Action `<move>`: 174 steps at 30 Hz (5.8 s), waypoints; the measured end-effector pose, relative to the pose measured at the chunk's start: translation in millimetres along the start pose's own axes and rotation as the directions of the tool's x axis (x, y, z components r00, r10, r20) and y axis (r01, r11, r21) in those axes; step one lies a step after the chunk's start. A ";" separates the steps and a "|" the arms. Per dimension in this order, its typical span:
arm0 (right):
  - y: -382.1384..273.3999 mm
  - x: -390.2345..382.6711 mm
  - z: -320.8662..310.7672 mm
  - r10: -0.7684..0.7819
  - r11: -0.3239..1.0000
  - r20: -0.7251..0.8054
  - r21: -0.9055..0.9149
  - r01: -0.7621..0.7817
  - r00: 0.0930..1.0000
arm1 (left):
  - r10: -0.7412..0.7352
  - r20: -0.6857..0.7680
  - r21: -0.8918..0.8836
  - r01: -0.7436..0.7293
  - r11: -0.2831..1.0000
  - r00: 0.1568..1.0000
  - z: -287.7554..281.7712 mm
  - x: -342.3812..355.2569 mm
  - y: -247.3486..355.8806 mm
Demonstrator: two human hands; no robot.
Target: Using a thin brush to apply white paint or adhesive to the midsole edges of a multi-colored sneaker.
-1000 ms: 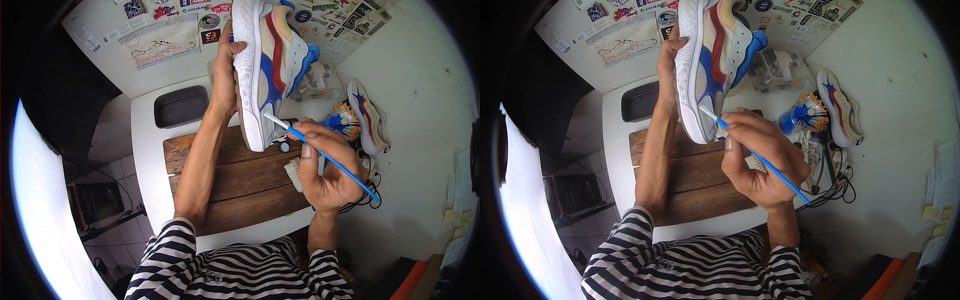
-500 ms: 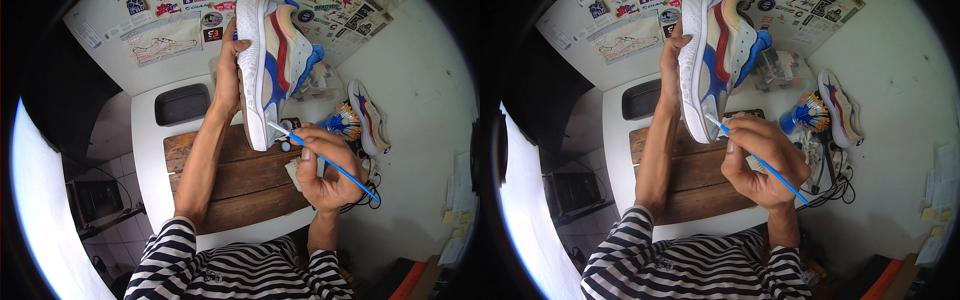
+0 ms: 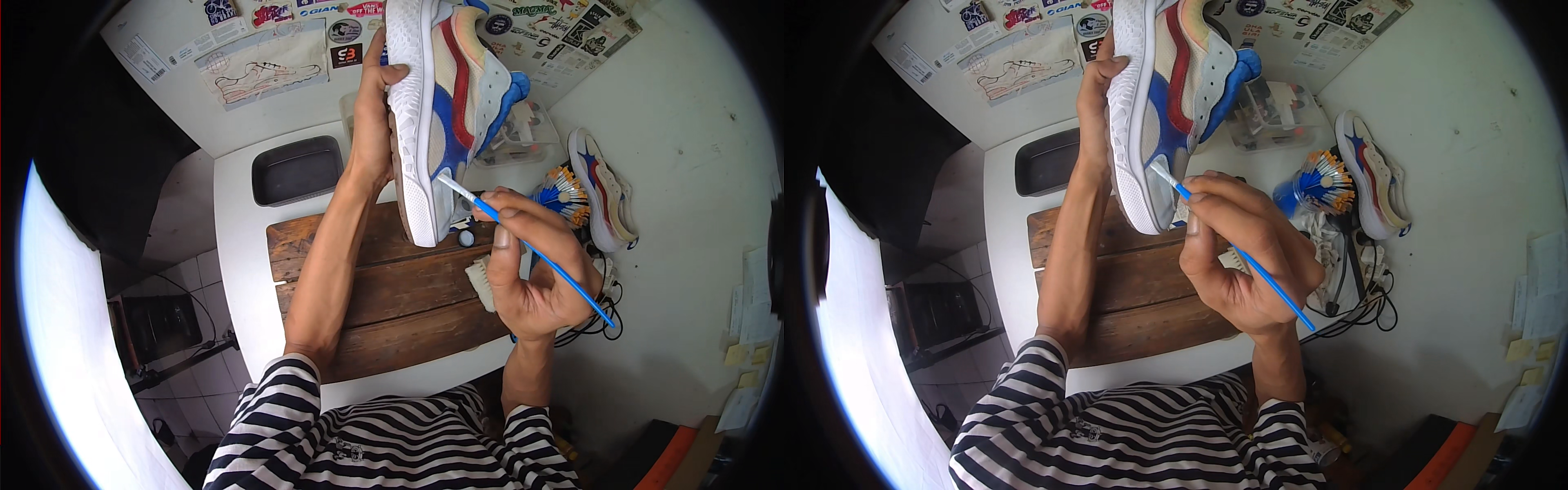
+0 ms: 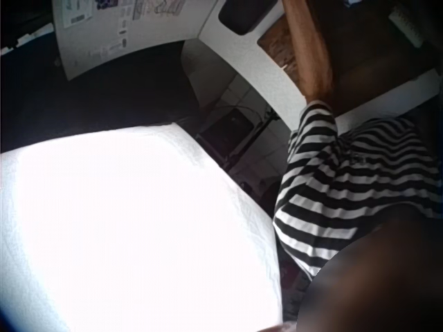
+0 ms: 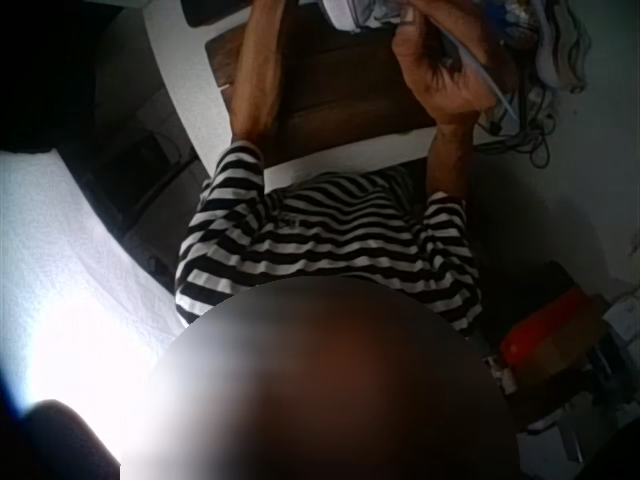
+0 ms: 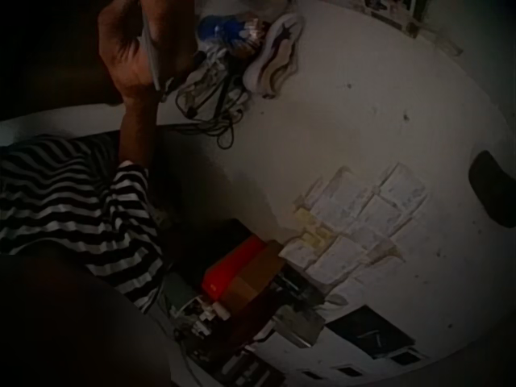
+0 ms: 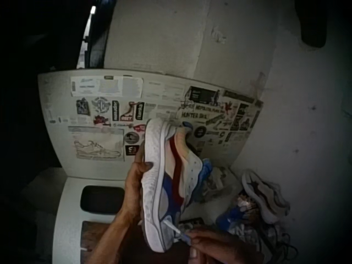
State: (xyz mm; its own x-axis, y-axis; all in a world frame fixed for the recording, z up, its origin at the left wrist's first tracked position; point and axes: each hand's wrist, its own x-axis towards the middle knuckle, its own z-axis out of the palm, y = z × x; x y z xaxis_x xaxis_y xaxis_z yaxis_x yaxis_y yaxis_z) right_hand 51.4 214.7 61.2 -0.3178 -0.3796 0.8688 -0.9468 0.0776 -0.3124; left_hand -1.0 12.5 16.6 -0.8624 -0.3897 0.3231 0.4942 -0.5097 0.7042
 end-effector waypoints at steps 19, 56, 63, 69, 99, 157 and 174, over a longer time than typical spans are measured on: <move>-0.4 -7.4 4.0 -0.003 1.000 -0.039 -0.013 0.003 0.999 | 0.010 -0.021 0.022 -0.009 1.000 1.000 2.4 -2.0 2.8; -5.3 -10.7 5.4 -0.038 0.999 -0.014 -0.031 0.038 0.999 | 0.015 -0.016 0.032 -0.015 0.999 1.000 2.1 -1.8 3.5; -5.6 -10.1 0.7 -0.066 0.998 0.061 -0.020 0.067 0.996 | 0.016 -0.003 0.004 -0.016 1.000 1.000 1.9 -0.8 -1.5; -7.3 -7.8 4.7 -0.106 0.991 0.033 -0.083 0.108 0.994 | 0.004 0.007 -0.002 -0.004 1.000 1.000 1.6 -0.6 -0.9; -6.4 -12.6 -5.0 -0.042 0.999 0.086 0.035 0.039 0.995 | 0.018 -0.017 -0.054 -0.019 0.998 1.000 2.0 -0.3 -2.8; 33.7 -33.8 -16.9 0.407 0.907 0.246 -0.226 -0.356 0.880 | -0.004 -0.025 0.002 0.004 1.000 1.000 -12.1 3.0 6.3; 22.2 -35.6 -31.9 0.292 0.957 0.071 -0.028 -0.290 0.954 | -0.007 -0.044 -0.041 0.005 0.999 0.999 -10.0 2.3 5.0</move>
State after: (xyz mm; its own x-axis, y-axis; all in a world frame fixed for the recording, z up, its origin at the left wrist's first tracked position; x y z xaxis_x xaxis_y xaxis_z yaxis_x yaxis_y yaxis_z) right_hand 40.0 259.3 35.7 -0.5755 -0.4053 0.7103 -0.8148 0.2106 -0.5401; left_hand 0.6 1.4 14.5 -0.8600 -0.4196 0.2905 0.4942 -0.5425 0.6793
